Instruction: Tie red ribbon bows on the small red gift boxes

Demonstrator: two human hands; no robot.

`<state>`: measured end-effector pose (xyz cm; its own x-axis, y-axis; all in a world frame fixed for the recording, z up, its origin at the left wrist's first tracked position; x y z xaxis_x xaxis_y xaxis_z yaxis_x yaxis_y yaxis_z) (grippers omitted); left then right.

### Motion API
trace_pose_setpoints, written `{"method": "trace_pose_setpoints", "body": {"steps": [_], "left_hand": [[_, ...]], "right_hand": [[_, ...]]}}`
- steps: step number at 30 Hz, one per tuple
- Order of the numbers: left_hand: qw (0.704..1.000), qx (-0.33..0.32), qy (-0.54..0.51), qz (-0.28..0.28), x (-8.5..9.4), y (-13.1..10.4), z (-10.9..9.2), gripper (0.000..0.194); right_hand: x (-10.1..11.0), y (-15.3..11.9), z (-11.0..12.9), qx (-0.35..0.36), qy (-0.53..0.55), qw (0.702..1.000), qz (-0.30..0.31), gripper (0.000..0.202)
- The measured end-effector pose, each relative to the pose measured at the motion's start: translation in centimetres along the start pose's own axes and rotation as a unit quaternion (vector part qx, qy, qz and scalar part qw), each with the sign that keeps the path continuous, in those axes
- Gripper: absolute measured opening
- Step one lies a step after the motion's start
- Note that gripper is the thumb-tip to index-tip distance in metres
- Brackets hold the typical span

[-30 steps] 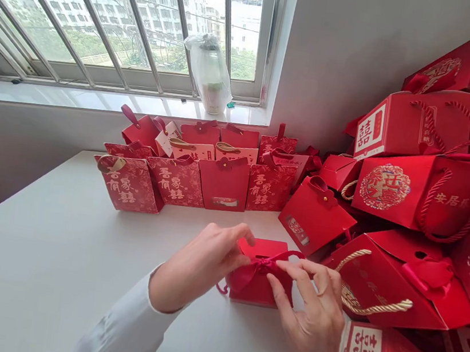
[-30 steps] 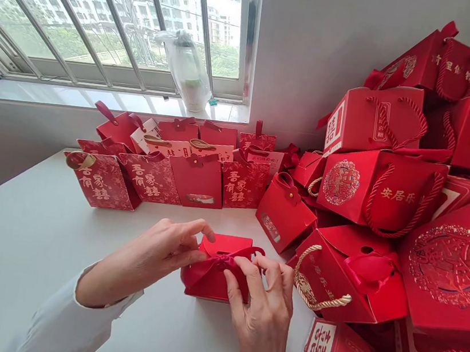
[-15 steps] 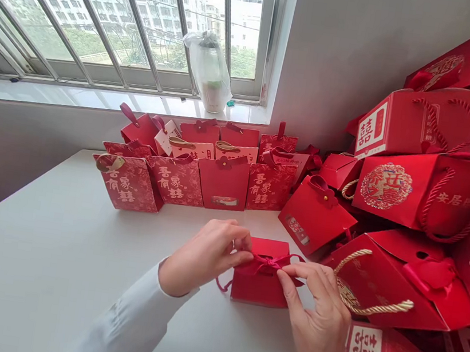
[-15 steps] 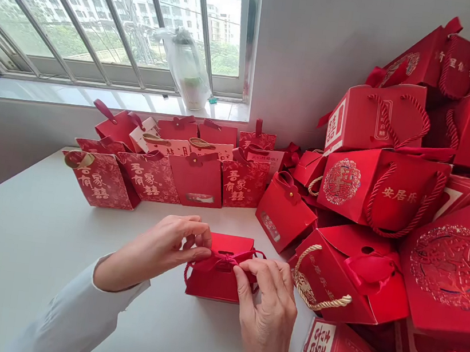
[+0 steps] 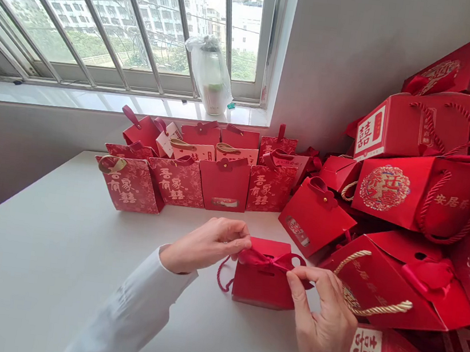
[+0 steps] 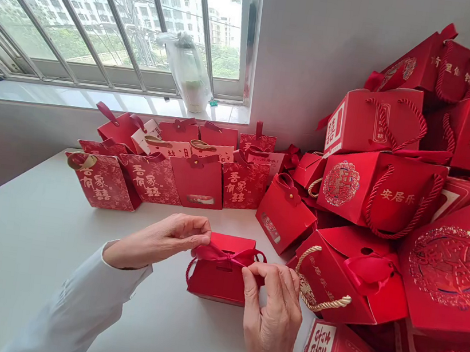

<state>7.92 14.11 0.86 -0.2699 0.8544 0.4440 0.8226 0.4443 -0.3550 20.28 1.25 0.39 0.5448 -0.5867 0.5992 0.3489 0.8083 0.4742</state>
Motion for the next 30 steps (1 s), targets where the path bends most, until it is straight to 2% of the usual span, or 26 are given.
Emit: {"method": "trace_pose_setpoints", "body": {"steps": [7,12,19,26,30], "left_hand": [[1.000,0.007,-0.016,-0.001,-0.2,0.2,0.6,0.028],[1.000,0.015,-0.004,0.005,-0.4,0.3,0.4,0.033],[0.999,-0.050,0.007,0.002,-1.9,0.5,-0.7,0.035],[0.997,-0.045,-0.016,-0.059,-1.9,0.9,-0.8,0.032],[0.998,-0.032,-0.032,-0.050,-1.9,0.9,-0.4,0.036]], "right_hand": [[0.6,0.0,-0.3,-0.012,0.004,1.000,-0.029,0.017],[1.1,-0.6,-0.2,-0.014,0.053,0.997,-0.058,0.012],[-0.2,-0.8,-1.6,-0.098,0.088,0.991,-0.009,0.019],[-0.2,-0.7,-2.2,-0.121,0.111,0.986,-0.009,0.021],[0.2,-0.8,-2.2,-0.118,0.113,0.986,-0.025,0.020]]}}
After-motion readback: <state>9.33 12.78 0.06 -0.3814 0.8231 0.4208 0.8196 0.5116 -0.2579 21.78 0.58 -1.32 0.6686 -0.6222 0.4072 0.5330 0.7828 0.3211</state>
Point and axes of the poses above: each hand's wrist, its own y-axis towards the middle knuckle, its own x-axis out of the back of the hand, z = x × y, the point moved 9 cm from there along y, towards the middle knuckle, and after that the axes turned 10 degrees about z, right-handed, at the moved point
